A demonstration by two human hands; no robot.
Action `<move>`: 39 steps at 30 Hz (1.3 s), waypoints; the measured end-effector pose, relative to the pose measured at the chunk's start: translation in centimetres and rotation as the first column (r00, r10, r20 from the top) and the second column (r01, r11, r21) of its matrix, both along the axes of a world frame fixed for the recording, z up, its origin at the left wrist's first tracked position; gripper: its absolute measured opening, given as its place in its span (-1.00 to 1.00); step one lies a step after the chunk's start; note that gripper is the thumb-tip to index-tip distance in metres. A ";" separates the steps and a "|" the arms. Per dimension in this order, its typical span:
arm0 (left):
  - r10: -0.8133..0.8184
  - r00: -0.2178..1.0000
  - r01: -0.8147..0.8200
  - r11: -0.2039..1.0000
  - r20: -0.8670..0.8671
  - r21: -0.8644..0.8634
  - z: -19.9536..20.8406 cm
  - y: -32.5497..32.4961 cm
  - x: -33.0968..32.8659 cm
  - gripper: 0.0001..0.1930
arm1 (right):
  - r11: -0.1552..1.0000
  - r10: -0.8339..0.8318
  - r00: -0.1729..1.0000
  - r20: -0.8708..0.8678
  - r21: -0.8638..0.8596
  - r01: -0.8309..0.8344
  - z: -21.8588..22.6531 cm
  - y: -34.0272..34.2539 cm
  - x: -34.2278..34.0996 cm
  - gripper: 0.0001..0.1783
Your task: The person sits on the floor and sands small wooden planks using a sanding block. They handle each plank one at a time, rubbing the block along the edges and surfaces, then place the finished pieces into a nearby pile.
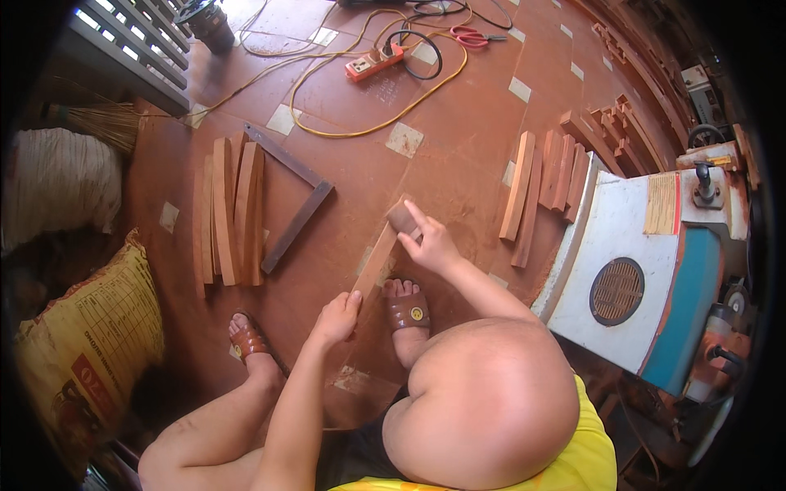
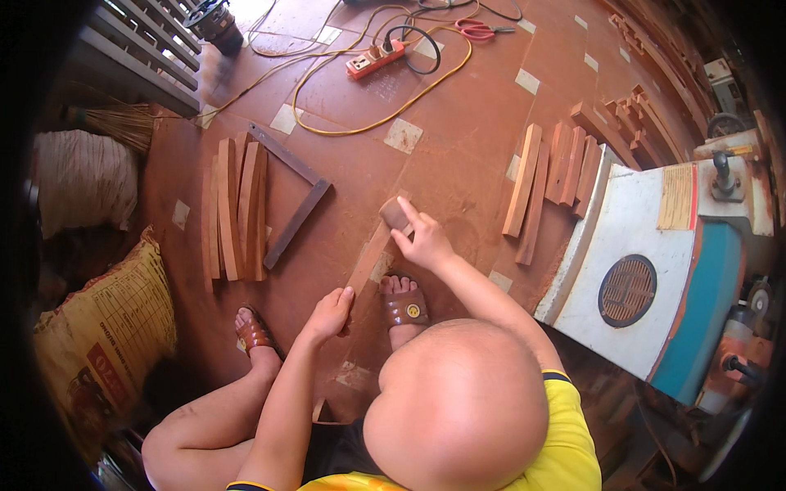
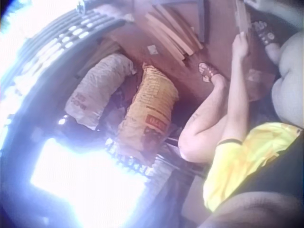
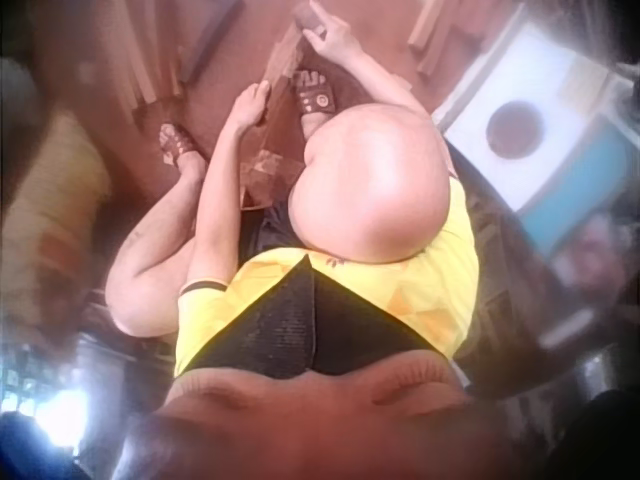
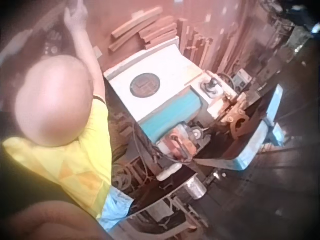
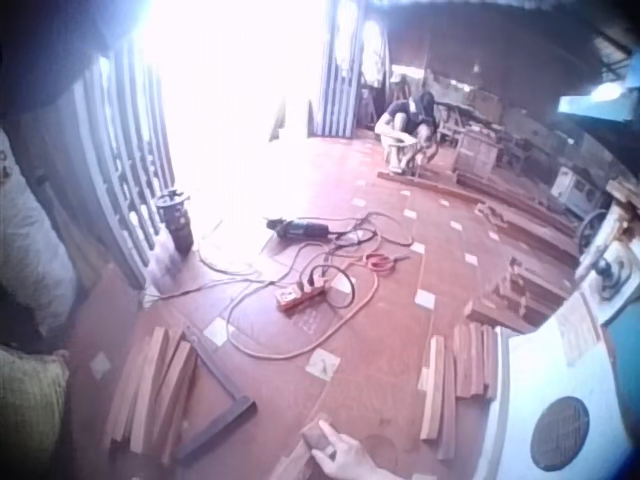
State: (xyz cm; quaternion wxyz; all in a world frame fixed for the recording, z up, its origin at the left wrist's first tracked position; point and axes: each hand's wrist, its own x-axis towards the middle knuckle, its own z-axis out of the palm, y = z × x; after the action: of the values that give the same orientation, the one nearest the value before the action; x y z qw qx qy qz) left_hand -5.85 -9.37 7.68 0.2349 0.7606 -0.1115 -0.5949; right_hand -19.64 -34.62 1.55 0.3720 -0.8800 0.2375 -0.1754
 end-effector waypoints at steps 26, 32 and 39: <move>-0.350 0.729 0.305 0.936 0.588 0.178 0.1 -0.4 -5.2 -0.43 | 0.890 0.436 0.900 0.018 0.136 -0.435 5.3 3.5 -2.8 -0.15; -0.346 0.751 0.296 0.938 0.562 0.182 0.6 -1.2 -5.8 -0.43 | 1.000 0.030 0.998 -0.063 0.001 -0.030 1.3 -2.4 -1.7 -0.20; -0.325 0.757 0.282 0.945 0.566 0.165 0.0 -0.3 -5.4 -0.43 | 0.861 0.486 0.874 -0.014 0.177 -0.476 5.5 3.3 -3.2 -0.15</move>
State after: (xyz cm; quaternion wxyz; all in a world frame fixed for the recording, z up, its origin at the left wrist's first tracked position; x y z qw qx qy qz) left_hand -11.26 -9.65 7.72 0.0627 0.8860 -0.2793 -0.3647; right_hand -22.88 -31.37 7.02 0.4698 -0.8816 0.0351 -0.0305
